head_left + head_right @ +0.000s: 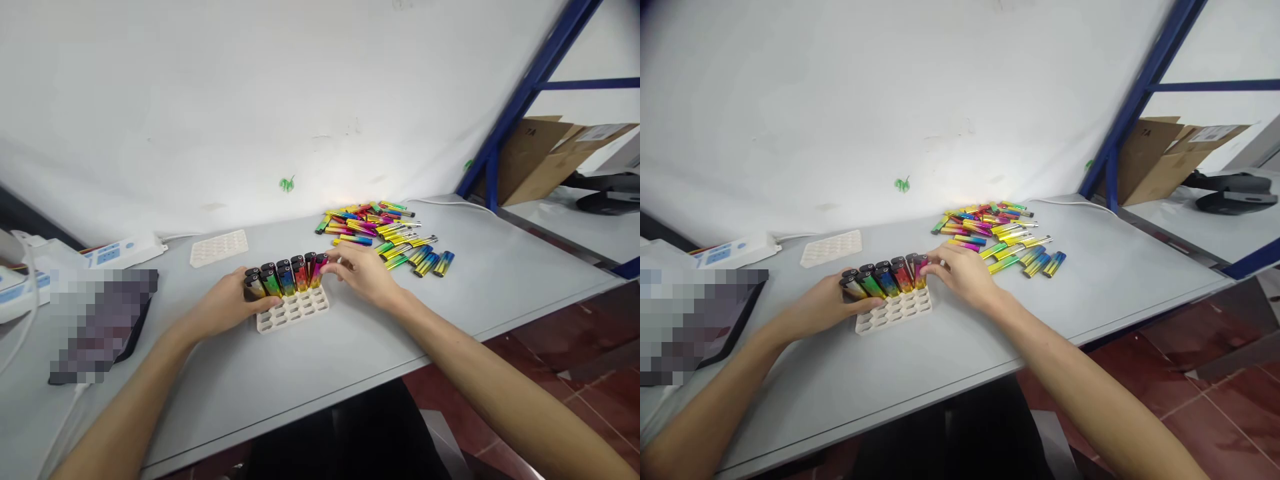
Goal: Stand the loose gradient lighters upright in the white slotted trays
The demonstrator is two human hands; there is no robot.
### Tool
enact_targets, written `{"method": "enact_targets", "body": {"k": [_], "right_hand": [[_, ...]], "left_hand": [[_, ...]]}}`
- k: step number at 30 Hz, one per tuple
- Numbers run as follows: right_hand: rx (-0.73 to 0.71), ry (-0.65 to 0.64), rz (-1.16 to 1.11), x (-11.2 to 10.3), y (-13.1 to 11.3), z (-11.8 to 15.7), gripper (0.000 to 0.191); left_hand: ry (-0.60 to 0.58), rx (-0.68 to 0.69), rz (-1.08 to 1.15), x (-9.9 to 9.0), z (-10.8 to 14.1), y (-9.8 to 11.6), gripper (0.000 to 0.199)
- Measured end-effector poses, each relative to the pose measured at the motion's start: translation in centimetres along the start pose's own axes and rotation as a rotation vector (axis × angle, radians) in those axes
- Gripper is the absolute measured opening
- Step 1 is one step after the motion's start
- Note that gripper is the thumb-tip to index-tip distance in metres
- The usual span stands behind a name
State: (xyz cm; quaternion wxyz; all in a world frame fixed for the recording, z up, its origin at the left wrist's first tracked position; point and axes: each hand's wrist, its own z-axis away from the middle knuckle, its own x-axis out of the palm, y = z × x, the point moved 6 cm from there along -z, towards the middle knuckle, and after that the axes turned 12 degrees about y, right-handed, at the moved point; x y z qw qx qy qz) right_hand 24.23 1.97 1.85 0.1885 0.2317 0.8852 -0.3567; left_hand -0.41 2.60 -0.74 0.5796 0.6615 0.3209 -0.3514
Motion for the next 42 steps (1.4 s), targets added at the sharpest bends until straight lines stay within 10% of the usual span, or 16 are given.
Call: {"method": "enact_targets", "body": {"k": [15,42], "right_hand": [[-0.048,-0.209,0.333,1.6,0.1,0.7,0.028],[0.082,-0.069,0.465,-0.6,1.6,0.8,0.036]], "left_hand": [[0.011,-0.015,0.005,0.0,-0.1,-0.2,0.051],[0.316,0.08,-0.131,-0.1,-1.0,0.1,0.048]]}}
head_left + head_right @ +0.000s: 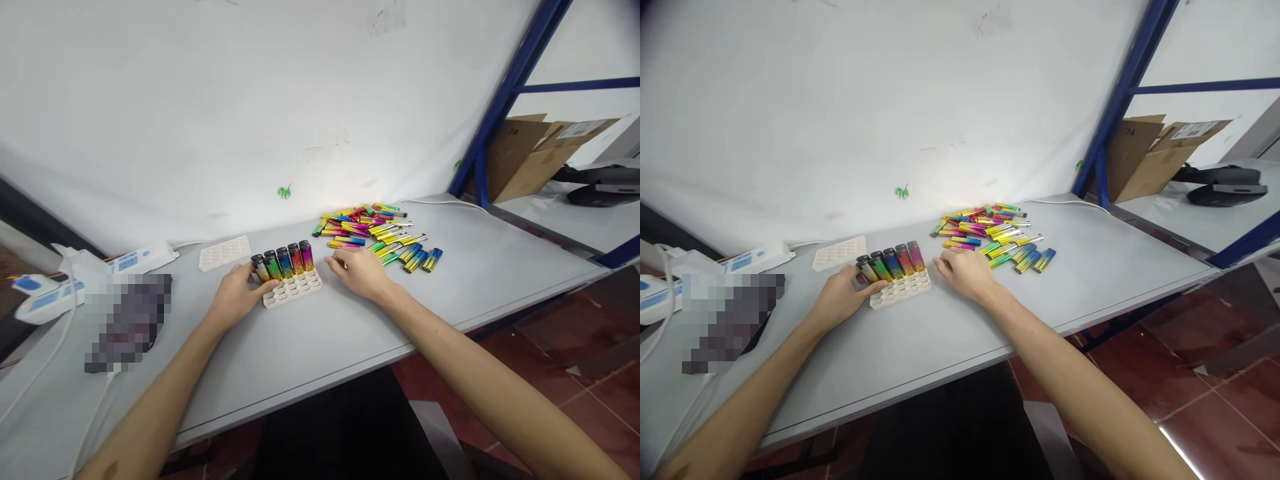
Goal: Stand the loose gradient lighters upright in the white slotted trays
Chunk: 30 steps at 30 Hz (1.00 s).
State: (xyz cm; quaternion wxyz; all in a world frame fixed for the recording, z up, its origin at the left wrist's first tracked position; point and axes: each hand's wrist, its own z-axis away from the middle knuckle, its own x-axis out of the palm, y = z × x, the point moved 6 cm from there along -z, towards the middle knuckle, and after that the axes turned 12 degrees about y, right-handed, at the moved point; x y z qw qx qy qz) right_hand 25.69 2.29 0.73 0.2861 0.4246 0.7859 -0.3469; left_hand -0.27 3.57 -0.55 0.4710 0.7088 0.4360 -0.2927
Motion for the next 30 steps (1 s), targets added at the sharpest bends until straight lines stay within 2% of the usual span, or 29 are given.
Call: {"method": "enact_targets", "body": {"k": [4,8,13,21,25,27,30], "right_hand": [[-0.091,0.108,0.044,-1.5,0.7,1.5,0.03],[-0.166,0.109,0.107,-2.9,1.8,3.5,0.018],[-0.034,0.105,0.193,-3.8,3.3,4.9,0.017],[0.073,0.092,0.225,-3.6,3.5,5.1,0.019],[0.111,0.122,0.052,-3.8,4.3,5.4,0.017],[0.16,0.153,-0.136,-4.1,4.8,5.4,0.017],[0.318,0.16,-0.49,-4.0,5.3,4.6,0.022]], "left_hand": [[-0.021,0.022,0.034,-0.3,0.3,0.1,0.043],[-0.051,0.043,0.044,-0.4,0.5,0.2,0.038],[-0.043,0.06,0.026,-0.3,0.4,0.3,0.033],[-0.042,0.083,-0.043,-0.1,0.5,0.4,0.028],[-0.039,0.069,-0.035,-0.4,0.6,0.6,0.029],[-0.038,0.06,-0.022,-0.4,0.6,0.7,0.029],[-0.039,0.062,-0.001,-0.3,0.6,0.9,0.029]]}}
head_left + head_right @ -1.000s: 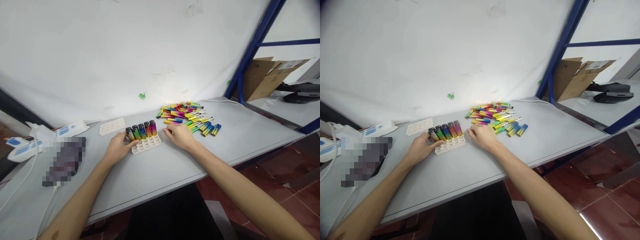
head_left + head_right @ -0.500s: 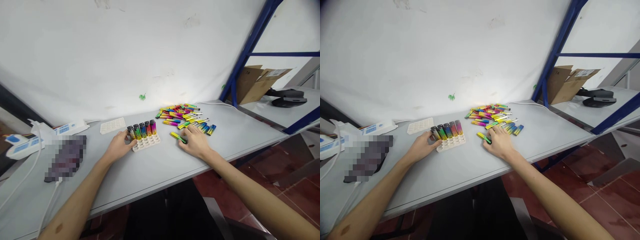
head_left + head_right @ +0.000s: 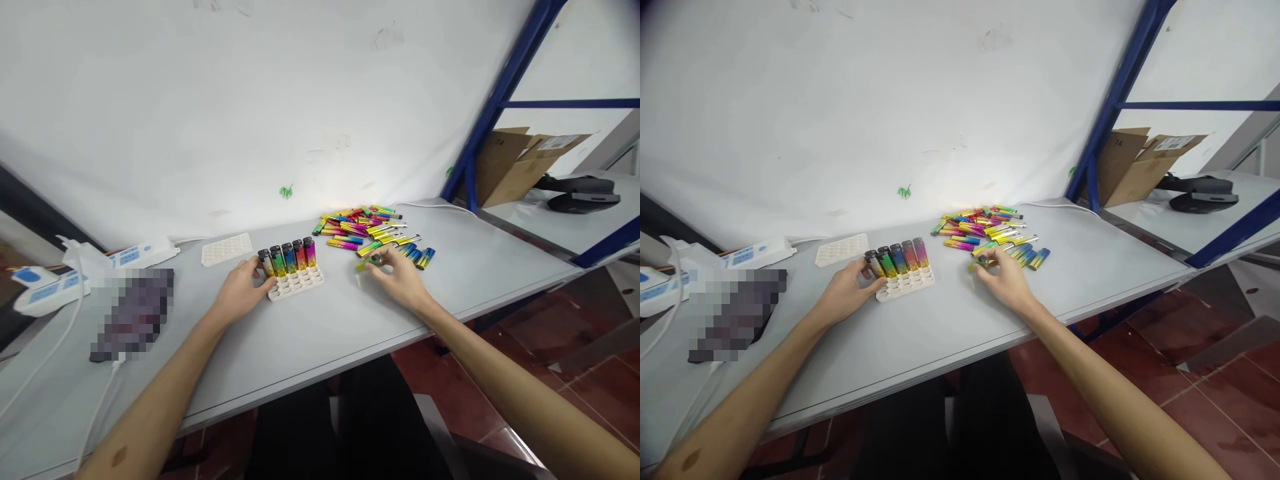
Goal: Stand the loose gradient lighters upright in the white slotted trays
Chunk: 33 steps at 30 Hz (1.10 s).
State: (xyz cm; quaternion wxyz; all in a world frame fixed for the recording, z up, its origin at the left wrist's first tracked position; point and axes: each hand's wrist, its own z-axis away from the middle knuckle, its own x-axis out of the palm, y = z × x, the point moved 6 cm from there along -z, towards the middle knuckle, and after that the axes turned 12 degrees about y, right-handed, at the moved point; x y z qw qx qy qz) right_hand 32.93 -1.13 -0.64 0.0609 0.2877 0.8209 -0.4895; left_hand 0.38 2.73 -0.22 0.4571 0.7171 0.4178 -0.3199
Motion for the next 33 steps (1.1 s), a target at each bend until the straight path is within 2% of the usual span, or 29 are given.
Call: {"method": "enact_targets", "body": {"k": [2,4,7,10,12,17,22,24,29,33], "right_hand": [[0.116,-0.042,-0.19,1.1,-0.4,-1.1,0.027],[0.165,-0.077,-0.328,2.9,-1.2,-2.7,0.032],[0.218,-0.025,-0.47,5.9,-2.1,-5.1,0.034],[0.365,0.012,-0.594,8.6,-1.5,-6.2,0.045],[0.44,0.004,-0.63,9.6,-0.8,-6.1,0.057],[0.499,-0.061,-0.583,9.8,0.7,-5.5,0.069],[0.569,-0.117,-0.651,10.2,0.9,-5.3,0.068],[0.557,-0.114,-0.662,10.4,0.7,-5.2,0.065],[0.416,-0.114,-0.655,10.5,-0.3,-5.0,0.053],[0.461,-0.131,-0.646,10.3,-0.5,-4.7,0.05]], "left_hand": [[-0.001,0.001,0.015,0.1,0.0,0.0,0.03],[-0.005,-0.007,0.032,0.2,0.0,-0.1,0.031],[-0.018,-0.021,0.055,0.3,0.2,-0.3,0.034],[-0.021,-0.029,0.058,0.3,0.3,-0.5,0.035],[-0.019,-0.026,0.055,0.3,0.3,-0.5,0.035],[-0.005,0.008,0.07,0.3,0.1,-0.2,0.037],[-0.007,0.009,0.053,0.5,-0.1,-0.2,0.042],[-0.01,0.013,0.046,0.5,-0.1,-0.3,0.041],[-0.014,0.024,0.035,0.5,-0.2,-0.2,0.039],[-0.022,-0.009,0.029,0.5,-0.1,-0.2,0.041]]}}
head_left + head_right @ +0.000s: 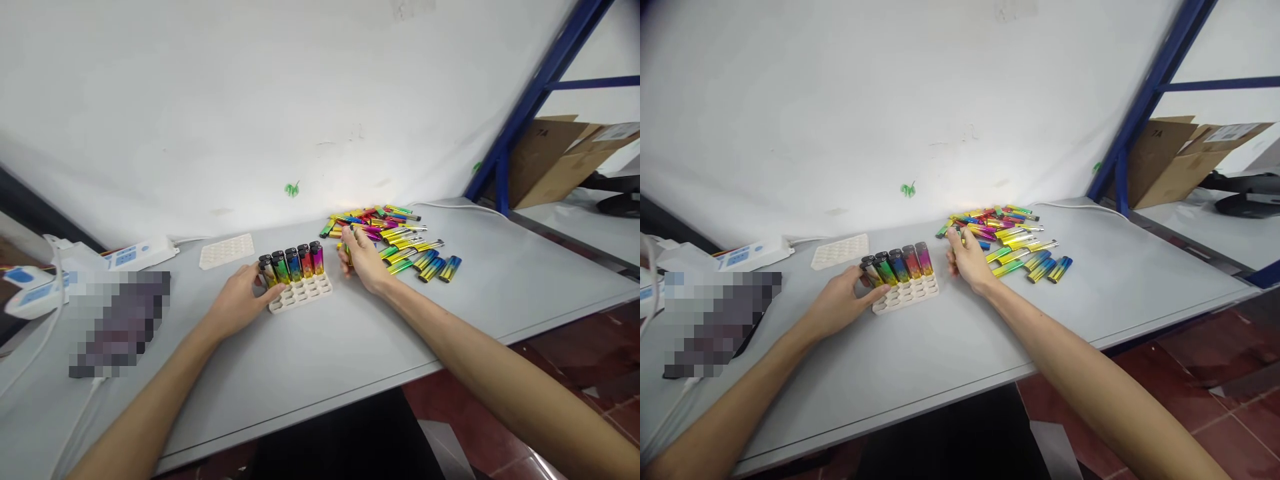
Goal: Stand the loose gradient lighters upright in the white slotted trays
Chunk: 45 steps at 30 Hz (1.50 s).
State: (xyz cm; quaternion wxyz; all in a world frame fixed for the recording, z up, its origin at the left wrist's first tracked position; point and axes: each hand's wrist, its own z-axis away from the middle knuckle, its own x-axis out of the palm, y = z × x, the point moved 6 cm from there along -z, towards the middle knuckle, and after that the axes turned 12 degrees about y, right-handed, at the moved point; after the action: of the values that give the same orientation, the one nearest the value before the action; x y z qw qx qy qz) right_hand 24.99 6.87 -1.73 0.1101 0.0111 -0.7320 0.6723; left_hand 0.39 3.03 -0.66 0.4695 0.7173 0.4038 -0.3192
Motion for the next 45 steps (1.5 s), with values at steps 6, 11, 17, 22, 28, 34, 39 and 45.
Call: {"method": "enact_targets", "body": {"k": [6,11,17,22,28,34,39,45], "right_hand": [[0.22,0.036,-0.048,-0.2,0.3,0.3,0.06],[0.247,0.041,-0.056,-0.2,0.3,0.4,0.052],[0.257,0.048,-0.027,-0.2,0.5,0.4,0.055],[0.257,0.038,-0.033,-0.1,0.6,0.4,0.061],[0.254,0.02,-0.057,0.0,0.5,0.5,0.052],[0.231,0.06,-0.035,-0.3,0.9,0.4,0.055],[0.01,0.015,-0.042,-0.2,-0.6,0.5,0.049],[-0.264,-0.203,0.232,0.7,-4.2,2.9,0.025]], "left_hand": [[-0.008,-0.001,-0.007,-0.1,0.0,-0.1,0.039],[-0.013,-0.008,-0.007,-0.1,-0.1,-0.1,0.038],[-0.02,-0.015,-0.007,-0.1,-0.1,-0.2,0.038],[-0.024,0.0,0.002,-0.2,0.0,0.0,0.04],[-0.014,0.011,0.005,-0.3,-0.1,0.2,0.039],[-0.03,0.053,-0.018,-0.4,-0.1,0.1,0.037],[-0.068,0.075,-0.018,-0.8,0.0,0.0,0.028],[-0.066,0.09,0.002,-1.0,-0.1,0.3,0.023]]}}
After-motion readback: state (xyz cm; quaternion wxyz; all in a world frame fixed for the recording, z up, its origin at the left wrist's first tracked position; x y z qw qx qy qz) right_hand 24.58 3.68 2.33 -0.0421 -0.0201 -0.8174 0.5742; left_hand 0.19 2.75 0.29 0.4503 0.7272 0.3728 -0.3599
